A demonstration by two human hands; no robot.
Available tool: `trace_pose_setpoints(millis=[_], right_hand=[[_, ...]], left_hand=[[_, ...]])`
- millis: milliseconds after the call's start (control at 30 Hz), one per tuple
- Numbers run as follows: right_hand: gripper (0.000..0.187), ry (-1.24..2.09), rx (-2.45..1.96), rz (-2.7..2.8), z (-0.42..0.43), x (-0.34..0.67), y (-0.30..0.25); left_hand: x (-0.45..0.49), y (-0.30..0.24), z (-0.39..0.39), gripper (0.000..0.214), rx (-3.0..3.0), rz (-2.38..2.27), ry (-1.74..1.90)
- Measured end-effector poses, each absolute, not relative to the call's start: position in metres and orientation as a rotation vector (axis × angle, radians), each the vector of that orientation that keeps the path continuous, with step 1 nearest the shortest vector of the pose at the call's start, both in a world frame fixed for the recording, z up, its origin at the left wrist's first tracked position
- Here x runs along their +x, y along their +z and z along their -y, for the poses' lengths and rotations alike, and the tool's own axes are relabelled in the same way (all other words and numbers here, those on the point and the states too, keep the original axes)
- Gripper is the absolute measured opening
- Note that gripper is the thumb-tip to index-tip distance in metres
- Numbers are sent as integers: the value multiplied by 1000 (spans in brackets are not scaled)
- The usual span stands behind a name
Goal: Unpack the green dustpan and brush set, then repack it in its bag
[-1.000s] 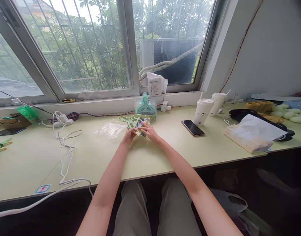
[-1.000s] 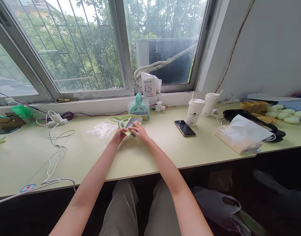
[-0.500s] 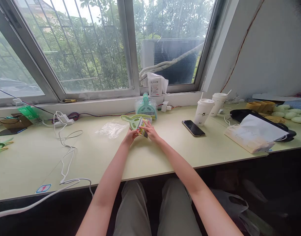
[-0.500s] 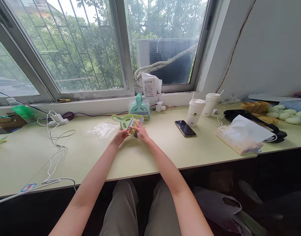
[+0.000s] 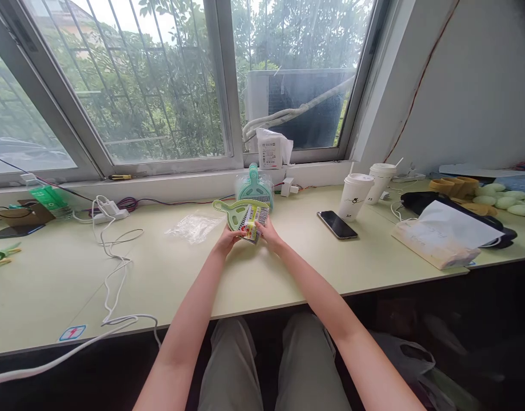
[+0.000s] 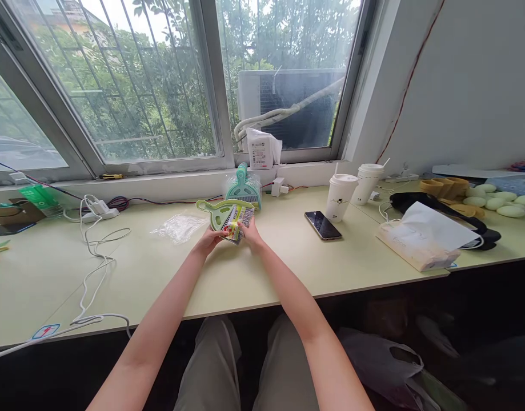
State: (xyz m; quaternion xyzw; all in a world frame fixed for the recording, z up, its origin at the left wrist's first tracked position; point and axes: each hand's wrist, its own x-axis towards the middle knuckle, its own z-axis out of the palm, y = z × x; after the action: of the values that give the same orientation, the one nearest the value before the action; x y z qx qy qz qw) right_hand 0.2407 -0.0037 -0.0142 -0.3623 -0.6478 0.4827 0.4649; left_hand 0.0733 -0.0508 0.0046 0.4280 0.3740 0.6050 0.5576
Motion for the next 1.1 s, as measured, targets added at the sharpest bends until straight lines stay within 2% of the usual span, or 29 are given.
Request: trace_pose_setpoints(millis=[167, 300, 433, 600, 1100], right_hand=[[37, 1451, -843, 1313, 5, 245, -7], [17, 1568, -754, 1207, 11, 250, 2], [22, 1629, -684, 1142, 14, 250, 4], [13, 1659, -663, 1090, 11, 249, 1], [17, 1654, -654, 1096, 7, 246, -6]], left_hand=[[72, 8, 53, 75, 1048, -873, 1379], [70, 11, 56, 69, 1048, -861, 1380], [69, 12, 57, 71, 1048, -866, 1403], [71, 12, 55, 77, 1062, -875, 1381], [67, 17, 59, 74, 1088, -928, 1305]])
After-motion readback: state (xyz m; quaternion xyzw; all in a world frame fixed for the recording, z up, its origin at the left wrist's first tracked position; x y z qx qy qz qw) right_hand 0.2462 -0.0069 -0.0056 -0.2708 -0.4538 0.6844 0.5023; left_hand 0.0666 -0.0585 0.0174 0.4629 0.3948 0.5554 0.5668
